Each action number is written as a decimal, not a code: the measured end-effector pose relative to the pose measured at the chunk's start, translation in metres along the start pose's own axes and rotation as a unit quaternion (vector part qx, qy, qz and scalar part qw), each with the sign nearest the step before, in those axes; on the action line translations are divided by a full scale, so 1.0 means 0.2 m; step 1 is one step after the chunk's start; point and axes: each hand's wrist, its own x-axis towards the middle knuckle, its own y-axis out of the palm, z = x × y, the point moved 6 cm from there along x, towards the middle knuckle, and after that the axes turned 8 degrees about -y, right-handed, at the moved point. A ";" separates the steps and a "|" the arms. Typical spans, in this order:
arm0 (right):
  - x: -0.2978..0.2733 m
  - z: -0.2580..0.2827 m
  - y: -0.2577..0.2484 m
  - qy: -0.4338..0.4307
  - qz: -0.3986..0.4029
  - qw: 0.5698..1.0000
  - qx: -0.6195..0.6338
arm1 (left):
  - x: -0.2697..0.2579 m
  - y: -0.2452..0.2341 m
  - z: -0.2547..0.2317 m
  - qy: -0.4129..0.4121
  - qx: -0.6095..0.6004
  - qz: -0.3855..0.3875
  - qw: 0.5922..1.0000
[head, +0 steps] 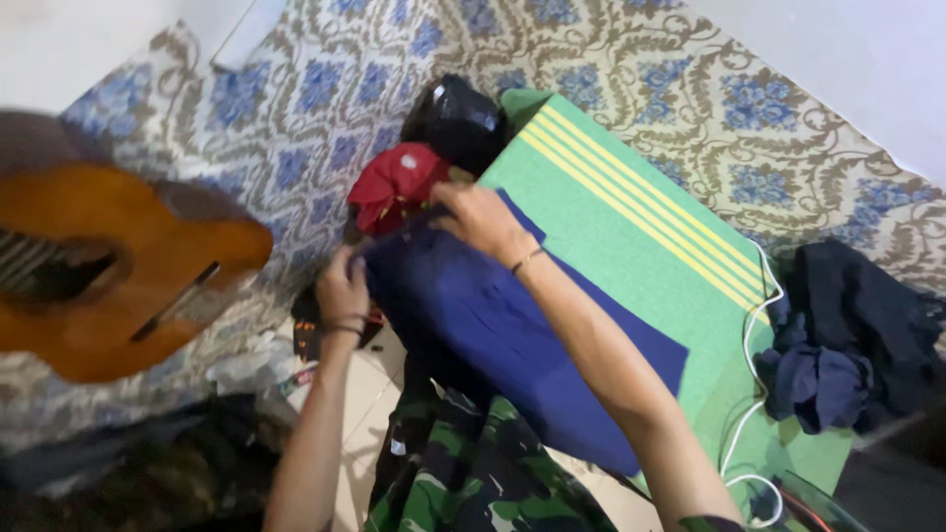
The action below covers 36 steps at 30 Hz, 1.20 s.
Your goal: The person irons a blue short-sleeved shirt on a green ironing board, then places it on a hanger and buttons it. They hang the shirt on a wall hook and then unfold a black shirt on the board.
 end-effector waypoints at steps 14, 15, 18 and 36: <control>0.49 0.03 -0.51 -0.051 -0.270 0.961 0.013 | 0.42 -0.98 -1.09 0.269 0.110 -0.220 0.931; 0.50 0.01 -0.57 -0.036 -0.289 0.957 -0.001 | 0.45 -0.98 -1.14 0.281 0.121 -0.222 0.926; 0.46 -0.04 -0.76 -0.013 -0.348 0.935 -0.061 | 0.53 -0.97 -1.31 0.348 0.168 -0.241 0.891; -0.29 -0.06 -1.49 0.114 -0.285 0.949 0.064 | 0.83 -0.21 -1.72 0.243 -0.105 0.406 0.875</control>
